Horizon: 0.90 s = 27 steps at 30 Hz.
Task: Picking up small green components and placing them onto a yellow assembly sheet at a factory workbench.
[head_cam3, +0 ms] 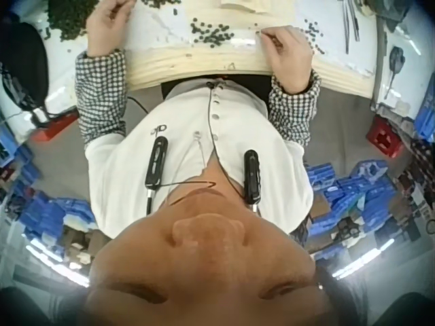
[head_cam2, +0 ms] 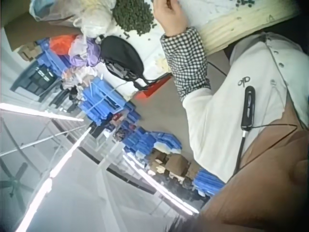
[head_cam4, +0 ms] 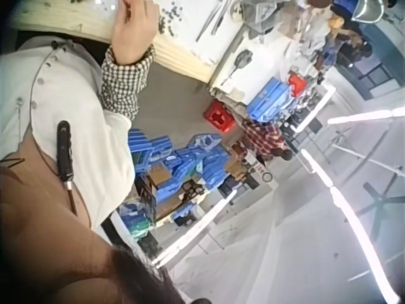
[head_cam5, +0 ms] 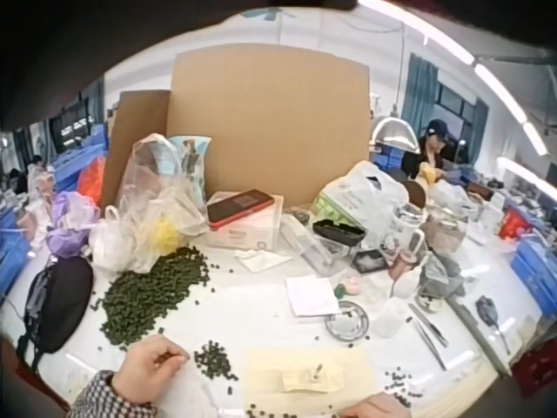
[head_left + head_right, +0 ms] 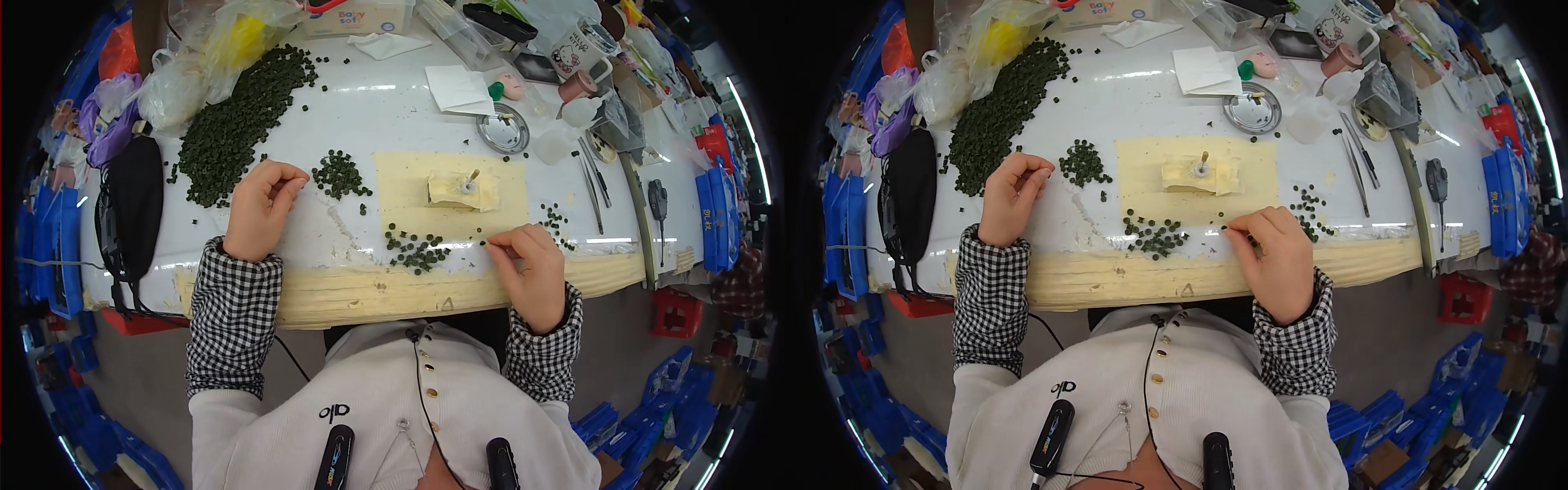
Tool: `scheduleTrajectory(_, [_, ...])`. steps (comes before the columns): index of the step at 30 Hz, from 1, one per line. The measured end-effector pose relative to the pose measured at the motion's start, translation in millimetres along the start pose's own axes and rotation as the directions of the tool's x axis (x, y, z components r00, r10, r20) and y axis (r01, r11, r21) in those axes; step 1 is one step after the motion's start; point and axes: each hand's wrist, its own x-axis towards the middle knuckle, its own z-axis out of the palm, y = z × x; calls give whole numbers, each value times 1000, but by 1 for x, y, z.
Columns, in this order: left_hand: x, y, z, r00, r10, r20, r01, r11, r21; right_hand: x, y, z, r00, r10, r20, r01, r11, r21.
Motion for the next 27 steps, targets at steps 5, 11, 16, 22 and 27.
scheduleTrajectory(5, [-1,-5,3,1000,10,-20,-11,1000,-29,3,-3,9,997,-79,12,80,995,-62])
scheduleTrajectory(11, [-2,2,1,992,-122,-14,118,977,-177,1,-3,8,996,-78,-45,80,996,28])
scheduleTrajectory(16, [-3,5,1,987,-158,-13,133,871,-473,-4,-7,5,999,-5,-34,13,973,229])
scheduleTrajectory(22, [-10,25,5,962,-191,197,274,679,-681,6,-20,6,997,-55,-47,66,963,260])
scheduleTrajectory(27, [3,71,14,918,-88,386,370,538,-757,27,-39,-16,977,-213,-14,210,944,256])
